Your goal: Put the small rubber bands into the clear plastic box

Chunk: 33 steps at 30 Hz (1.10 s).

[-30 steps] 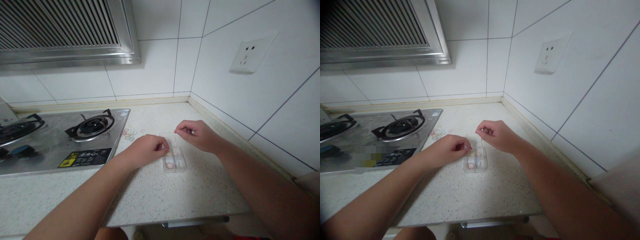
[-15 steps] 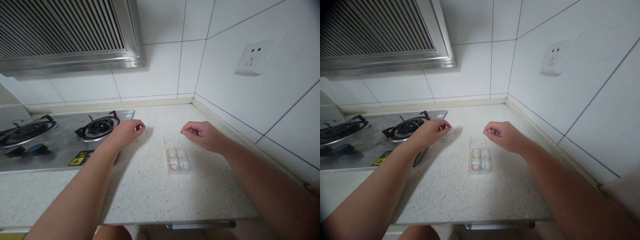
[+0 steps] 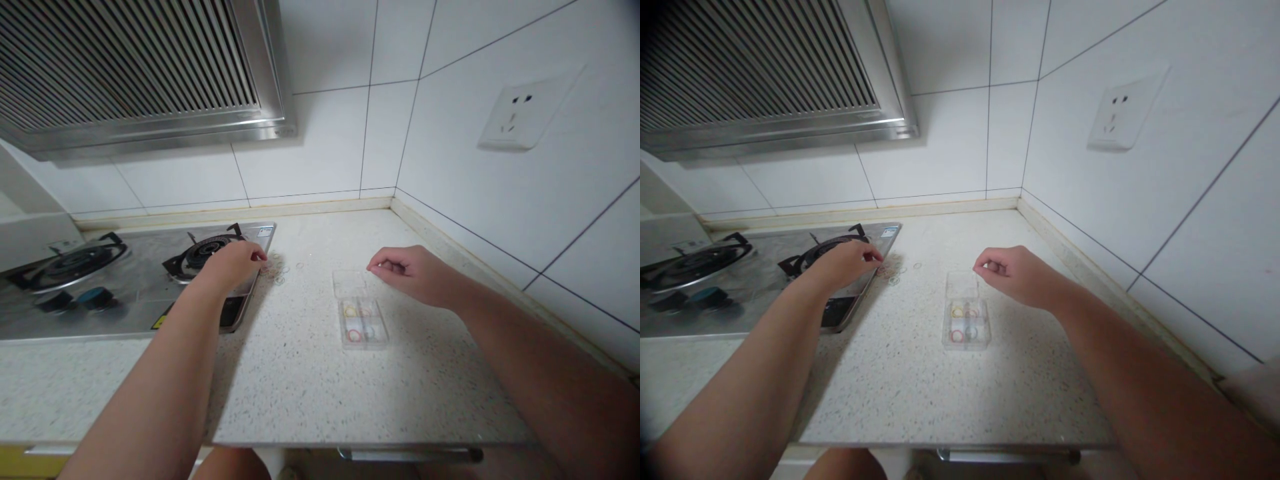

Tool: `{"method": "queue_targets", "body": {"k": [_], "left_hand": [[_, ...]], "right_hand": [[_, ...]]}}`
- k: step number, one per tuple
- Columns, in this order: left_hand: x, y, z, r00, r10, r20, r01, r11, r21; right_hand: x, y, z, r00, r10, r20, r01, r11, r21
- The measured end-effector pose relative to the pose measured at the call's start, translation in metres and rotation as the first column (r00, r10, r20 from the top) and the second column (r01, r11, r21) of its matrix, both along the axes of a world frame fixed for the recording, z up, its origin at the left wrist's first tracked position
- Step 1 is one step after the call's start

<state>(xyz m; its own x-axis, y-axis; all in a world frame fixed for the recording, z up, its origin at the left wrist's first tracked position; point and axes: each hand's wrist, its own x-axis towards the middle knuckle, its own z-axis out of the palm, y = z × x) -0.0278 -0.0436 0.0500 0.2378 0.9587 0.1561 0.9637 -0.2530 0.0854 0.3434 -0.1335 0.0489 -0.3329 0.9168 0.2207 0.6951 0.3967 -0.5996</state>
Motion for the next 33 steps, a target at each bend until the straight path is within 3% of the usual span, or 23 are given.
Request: {"method": "queue_targets", "body": {"k": [8, 17, 33], "left_hand": [[-0.001, 0.003, -0.012, 0.998, 0.018, -0.055, -0.024, 0.994, -0.107], [0.000, 0.003, -0.016, 0.999, 0.027, -0.028, -0.029, 0.994, -0.107], [0.014, 0.001, -0.009, 0.966, -0.058, 0.253, 0.054, 0.998, 0.020]], "right_hand": [[0.001, 0.002, -0.001, 0.999, 0.007, 0.038, -0.006, 1.000, -0.016], [0.000, 0.002, 0.000, 0.997, 0.021, 0.078, -0.018, 0.999, -0.039], [0.001, 0.002, 0.000, 0.997, 0.030, 0.073, -0.028, 0.999, -0.020]]}}
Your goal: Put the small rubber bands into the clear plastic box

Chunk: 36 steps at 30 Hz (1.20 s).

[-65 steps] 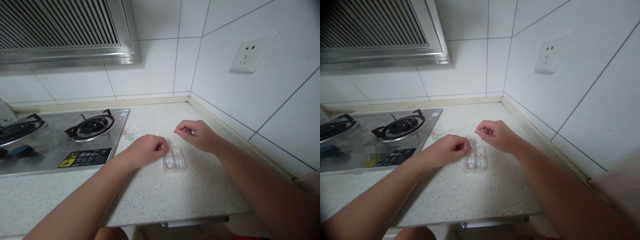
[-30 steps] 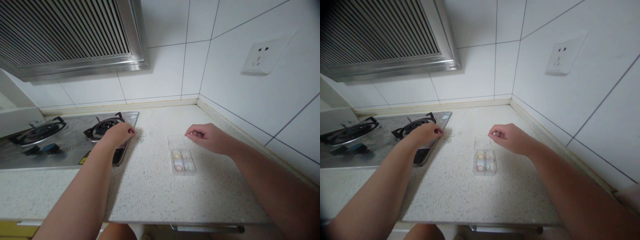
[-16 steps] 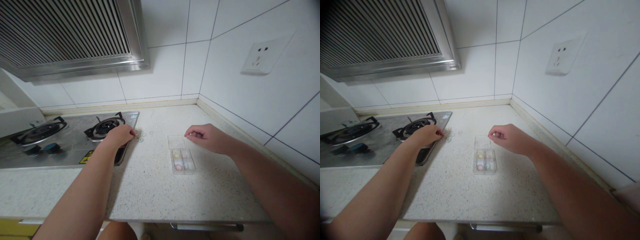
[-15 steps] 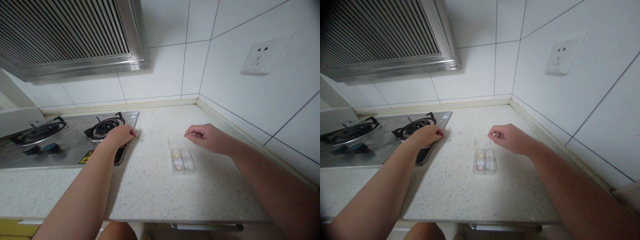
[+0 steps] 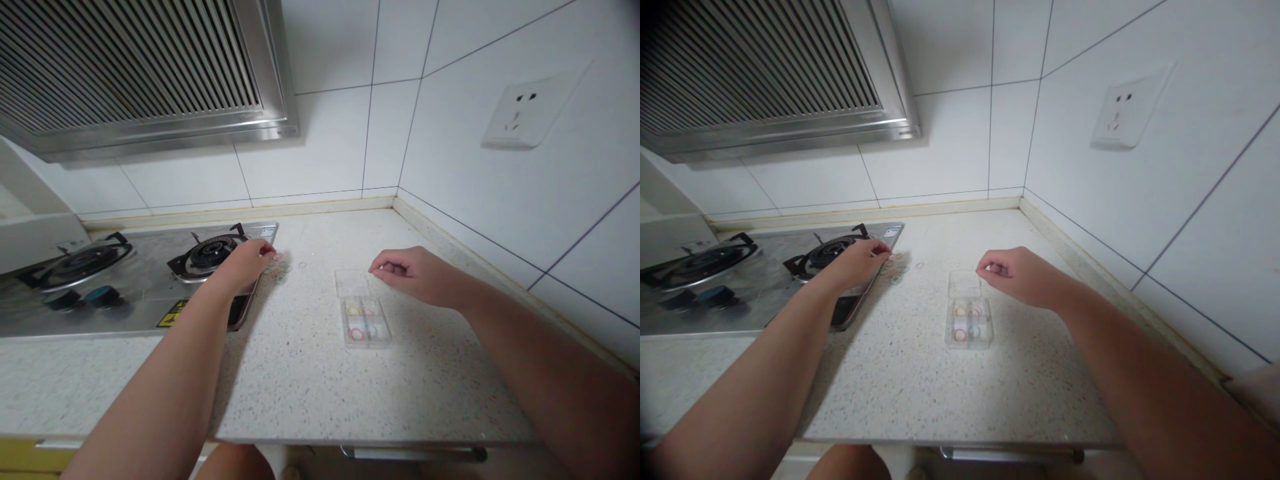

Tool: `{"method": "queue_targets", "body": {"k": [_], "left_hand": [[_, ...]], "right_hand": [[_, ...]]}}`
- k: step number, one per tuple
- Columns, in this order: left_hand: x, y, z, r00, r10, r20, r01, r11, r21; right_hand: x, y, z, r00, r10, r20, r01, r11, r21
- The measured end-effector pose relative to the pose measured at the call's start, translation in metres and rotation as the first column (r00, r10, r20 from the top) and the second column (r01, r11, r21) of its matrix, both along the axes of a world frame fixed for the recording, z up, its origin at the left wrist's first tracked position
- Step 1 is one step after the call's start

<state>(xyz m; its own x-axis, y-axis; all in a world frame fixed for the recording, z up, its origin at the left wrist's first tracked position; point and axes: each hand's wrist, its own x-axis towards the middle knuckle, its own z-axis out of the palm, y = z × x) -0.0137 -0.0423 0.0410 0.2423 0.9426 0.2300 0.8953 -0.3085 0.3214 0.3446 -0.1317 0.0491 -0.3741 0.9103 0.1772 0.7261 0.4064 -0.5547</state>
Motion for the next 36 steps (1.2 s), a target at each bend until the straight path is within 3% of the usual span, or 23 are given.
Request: {"method": "queue_targets", "body": {"k": [36], "left_hand": [[0.0035, -0.0022, -0.0026, 0.999, 0.014, -0.037, -0.015, 0.999, -0.037]], "right_hand": [[0.0022, 0.0006, 0.0017, 0.997, -0.002, 0.080, 0.003, 1.000, -0.022]]}}
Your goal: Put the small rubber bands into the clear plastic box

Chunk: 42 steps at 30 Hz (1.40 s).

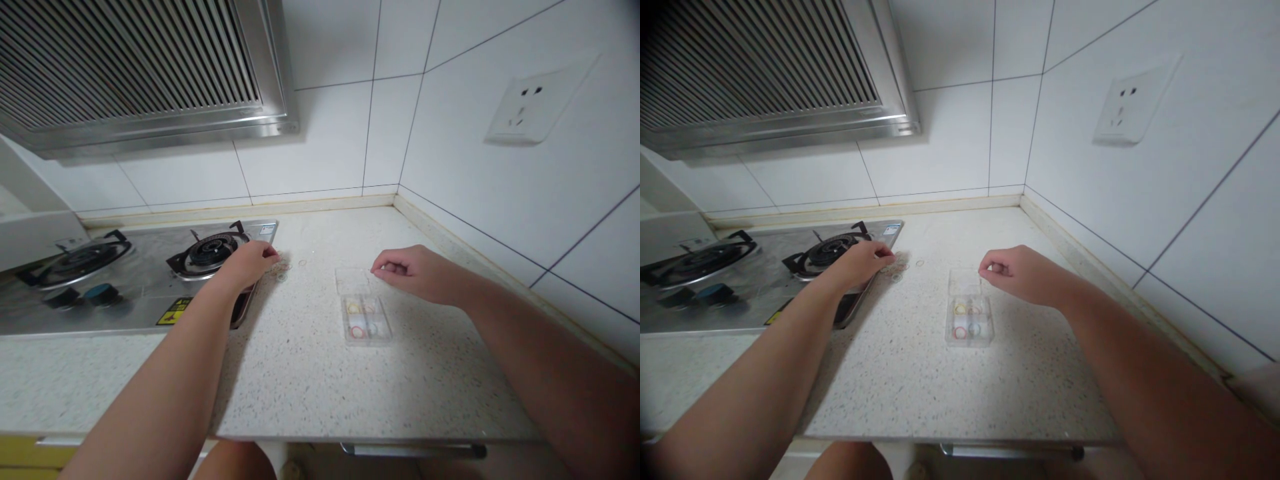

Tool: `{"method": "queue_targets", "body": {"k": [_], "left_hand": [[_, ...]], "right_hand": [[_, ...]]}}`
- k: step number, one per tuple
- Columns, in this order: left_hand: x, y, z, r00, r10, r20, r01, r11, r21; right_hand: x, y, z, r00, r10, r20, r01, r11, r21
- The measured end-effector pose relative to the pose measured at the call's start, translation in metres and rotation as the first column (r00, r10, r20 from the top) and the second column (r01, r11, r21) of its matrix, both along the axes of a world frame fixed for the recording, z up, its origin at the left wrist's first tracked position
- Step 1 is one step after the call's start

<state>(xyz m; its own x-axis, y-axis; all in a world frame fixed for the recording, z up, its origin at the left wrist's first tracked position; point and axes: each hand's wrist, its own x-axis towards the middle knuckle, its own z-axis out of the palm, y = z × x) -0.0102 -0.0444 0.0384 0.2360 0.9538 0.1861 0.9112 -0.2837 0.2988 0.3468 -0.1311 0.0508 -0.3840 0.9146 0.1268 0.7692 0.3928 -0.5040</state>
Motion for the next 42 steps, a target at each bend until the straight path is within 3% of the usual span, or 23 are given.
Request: {"method": "queue_targets", "body": {"k": [5, 10, 16, 22, 30, 42], "left_hand": [[0.007, -0.008, 0.007, 0.998, -0.011, 0.056, 0.009, 0.999, 0.031], [0.032, -0.020, 0.009, 0.981, -0.090, 0.173, 0.088, 0.996, 0.020], [0.074, -0.048, -0.001, 0.868, -0.229, 0.440, 0.262, 0.965, -0.015], [0.102, -0.074, -0.002, 0.690, -0.311, 0.654, 0.425, 0.905, -0.019], [0.112, -0.085, 0.003, 0.532, -0.230, 0.815, 0.491, 0.868, -0.076], [0.111, -0.091, 0.007, 0.514, -0.209, 0.832, 0.517, 0.849, -0.106]], "right_hand": [[-0.001, -0.001, 0.002, 1.000, -0.001, 0.010, 0.001, 1.000, -0.001], [-0.002, 0.000, 0.000, 1.000, 0.021, -0.002, -0.021, 1.000, 0.000], [-0.009, -0.001, -0.004, 0.998, 0.056, -0.019, -0.056, 0.998, -0.037], [-0.020, -0.006, -0.004, 0.986, 0.080, -0.143, -0.095, 0.991, -0.097], [-0.033, -0.012, -0.003, 0.930, 0.089, -0.355, -0.134, 0.985, -0.105], [-0.032, -0.012, -0.003, 0.906, 0.091, -0.413, -0.106, 0.994, -0.014]]}}
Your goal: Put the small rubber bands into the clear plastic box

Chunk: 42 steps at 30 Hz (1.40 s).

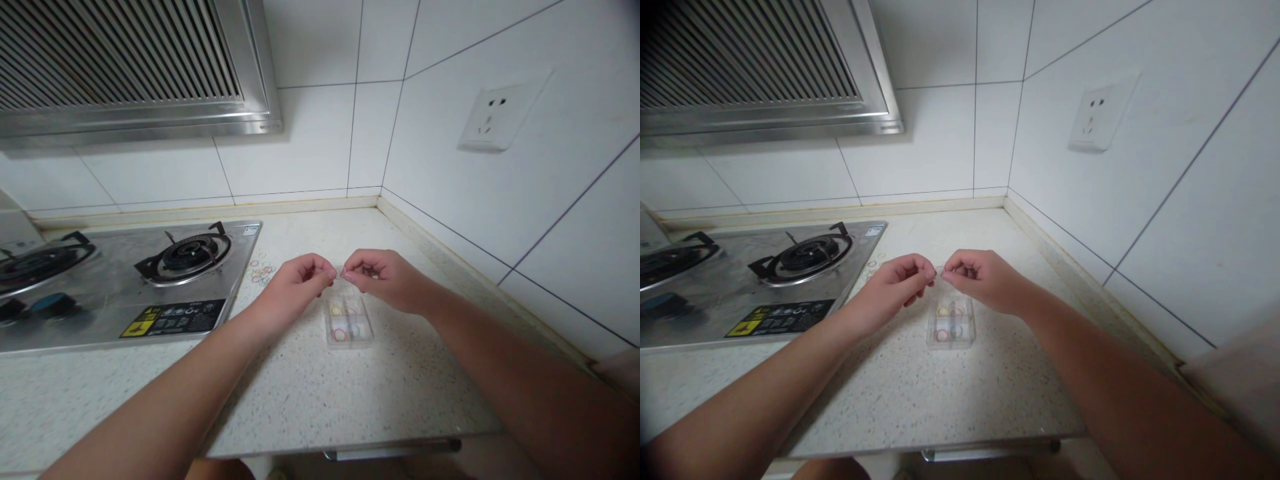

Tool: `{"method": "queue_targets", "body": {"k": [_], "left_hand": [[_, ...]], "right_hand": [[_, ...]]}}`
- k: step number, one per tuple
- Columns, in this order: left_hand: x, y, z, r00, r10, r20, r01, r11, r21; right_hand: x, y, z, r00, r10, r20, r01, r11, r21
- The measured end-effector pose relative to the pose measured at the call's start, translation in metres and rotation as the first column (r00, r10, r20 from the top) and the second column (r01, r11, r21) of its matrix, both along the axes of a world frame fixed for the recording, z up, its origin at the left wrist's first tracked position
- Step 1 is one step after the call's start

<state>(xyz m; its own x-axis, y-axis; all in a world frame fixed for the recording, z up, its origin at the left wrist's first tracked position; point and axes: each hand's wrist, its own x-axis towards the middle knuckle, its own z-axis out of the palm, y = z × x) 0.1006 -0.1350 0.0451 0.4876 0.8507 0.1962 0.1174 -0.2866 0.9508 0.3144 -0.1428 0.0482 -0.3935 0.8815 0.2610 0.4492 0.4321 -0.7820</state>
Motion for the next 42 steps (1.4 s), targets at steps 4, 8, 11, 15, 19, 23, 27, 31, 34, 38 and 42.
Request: {"method": "queue_targets", "body": {"k": [4, 8, 11, 15, 19, 23, 27, 31, 34, 38, 42], "left_hand": [[0.0002, -0.0013, 0.0007, 1.000, -0.018, -0.008, 0.018, 1.000, 0.002], [0.0006, -0.0029, 0.0025, 1.000, -0.024, -0.008, 0.024, 1.000, 0.013], [0.0007, -0.0033, 0.0039, 1.000, -0.024, -0.019, 0.024, 0.999, 0.021], [0.0001, -0.0010, 0.0025, 0.999, 0.001, -0.040, -0.001, 1.000, 0.011], [-0.0010, 0.0017, -0.0009, 1.000, -0.008, -0.030, 0.007, 1.000, -0.021], [-0.0013, 0.0017, -0.0018, 0.998, -0.041, -0.042, 0.040, 0.998, -0.042], [-0.0002, 0.0010, -0.0019, 0.995, -0.080, -0.063, 0.076, 0.995, -0.070], [0.0008, 0.0008, -0.0019, 0.995, -0.092, -0.031, 0.088, 0.989, -0.118], [0.0010, 0.0008, -0.0016, 0.996, -0.094, -0.013, 0.091, 0.985, -0.150], [0.0010, 0.0003, -0.0008, 0.993, -0.117, -0.002, 0.114, 0.978, -0.172], [0.0011, -0.0008, 0.0004, 0.994, -0.105, -0.032, 0.098, 0.982, -0.164]], "right_hand": [[0.0005, 0.0007, -0.0015, 1.000, -0.005, -0.026, 0.005, 1.000, 0.011], [0.0016, 0.0013, -0.0021, 0.999, -0.004, -0.048, 0.005, 1.000, 0.025], [0.0018, 0.0018, -0.0018, 0.998, -0.006, -0.058, 0.009, 0.999, 0.044], [0.0015, 0.0019, -0.0010, 0.995, -0.015, -0.095, 0.019, 0.999, 0.042], [0.0009, 0.0009, -0.0008, 0.994, -0.008, -0.111, 0.012, 0.999, 0.035], [0.0002, 0.0005, -0.0011, 0.993, -0.010, -0.115, 0.014, 0.999, 0.034], [-0.0009, -0.0003, 0.0005, 0.993, -0.001, -0.114, 0.004, 1.000, 0.030], [-0.0017, -0.0024, 0.0021, 0.995, -0.003, -0.100, 0.007, 0.999, 0.032], [-0.0017, -0.0030, 0.0024, 0.996, -0.010, -0.088, 0.013, 0.999, 0.037], [-0.0015, -0.0022, 0.0027, 0.996, -0.004, -0.084, 0.007, 0.999, 0.044], [-0.0006, -0.0019, 0.0026, 0.997, -0.003, -0.075, 0.006, 0.999, 0.043]]}}
